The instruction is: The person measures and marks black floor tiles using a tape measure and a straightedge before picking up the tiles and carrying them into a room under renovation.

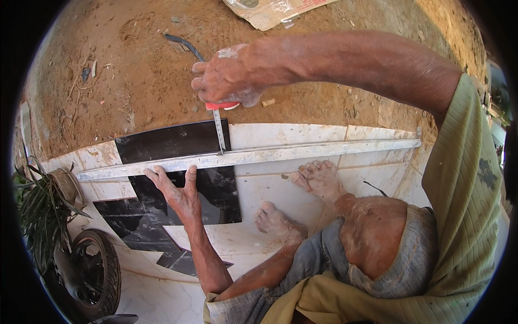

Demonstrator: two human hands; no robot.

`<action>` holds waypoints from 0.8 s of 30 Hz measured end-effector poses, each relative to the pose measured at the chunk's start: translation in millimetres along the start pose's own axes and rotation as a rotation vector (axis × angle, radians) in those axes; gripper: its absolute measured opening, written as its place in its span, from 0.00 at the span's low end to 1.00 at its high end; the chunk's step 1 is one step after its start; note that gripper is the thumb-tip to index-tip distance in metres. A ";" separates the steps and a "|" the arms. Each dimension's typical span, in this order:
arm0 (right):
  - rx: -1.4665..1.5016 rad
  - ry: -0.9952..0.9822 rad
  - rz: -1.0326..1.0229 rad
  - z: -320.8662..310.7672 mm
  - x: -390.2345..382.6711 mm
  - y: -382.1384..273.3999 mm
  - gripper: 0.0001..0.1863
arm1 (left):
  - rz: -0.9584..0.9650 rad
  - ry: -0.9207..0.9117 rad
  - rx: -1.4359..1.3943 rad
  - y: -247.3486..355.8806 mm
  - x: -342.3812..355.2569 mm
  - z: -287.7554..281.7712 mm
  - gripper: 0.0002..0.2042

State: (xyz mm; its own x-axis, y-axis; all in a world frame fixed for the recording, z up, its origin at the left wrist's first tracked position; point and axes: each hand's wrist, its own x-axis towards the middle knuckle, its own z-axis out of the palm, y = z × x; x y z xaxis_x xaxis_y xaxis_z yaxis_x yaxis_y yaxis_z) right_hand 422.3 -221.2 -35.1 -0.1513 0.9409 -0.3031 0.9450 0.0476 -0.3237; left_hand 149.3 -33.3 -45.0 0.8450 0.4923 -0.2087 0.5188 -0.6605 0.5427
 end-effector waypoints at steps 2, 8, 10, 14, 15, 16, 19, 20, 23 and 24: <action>-0.010 -0.037 0.020 -2.4 -7.7 -0.7 0.22 | 0.011 -0.012 -0.014 3.9 0.8 4.4 0.42; -0.003 -0.111 0.051 -0.6 -1.3 -1.2 0.23 | 0.020 -0.003 -0.012 1.4 0.4 4.4 0.42; 0.003 -0.070 0.036 -1.1 -2.1 -0.4 0.22 | 0.024 0.002 -0.021 0.0 0.1 3.6 0.42; -0.002 -0.034 0.019 -0.8 -3.5 -2.7 0.22 | 0.035 0.008 -0.047 -1.0 0.5 2.7 0.42; 0.000 -0.043 0.023 -0.6 -3.2 -2.8 0.21 | 0.034 0.009 -0.048 0.0 0.7 2.8 0.42; 0.000 -0.050 0.024 0.0 -2.9 -3.5 0.21 | 0.028 0.003 -0.036 1.4 0.8 2.7 0.42; -0.008 -0.075 0.029 -1.8 -1.2 -3.2 0.21 | 0.027 0.003 -0.019 -1.9 0.5 2.1 0.43; -0.011 -0.083 0.029 -2.9 -0.6 -3.4 0.20 | 0.033 0.002 -0.016 -3.4 0.4 1.3 0.43; -0.002 -0.120 0.044 -1.3 -1.1 -3.2 0.20 | 0.034 -0.005 -0.002 -2.0 0.6 2.6 0.43; -0.009 -0.120 0.042 -2.3 -2.2 -3.9 0.20 | 0.032 -0.003 -0.002 -2.5 0.3 2.6 0.43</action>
State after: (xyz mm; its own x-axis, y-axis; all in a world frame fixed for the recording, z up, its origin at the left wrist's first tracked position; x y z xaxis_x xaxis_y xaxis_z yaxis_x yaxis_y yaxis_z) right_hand 419.6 -222.7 -31.2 -0.1447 0.8950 -0.4219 0.9538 0.0126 -0.3003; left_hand 148.6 -33.0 -48.5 0.8615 0.4691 -0.1941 0.4915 -0.6747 0.5506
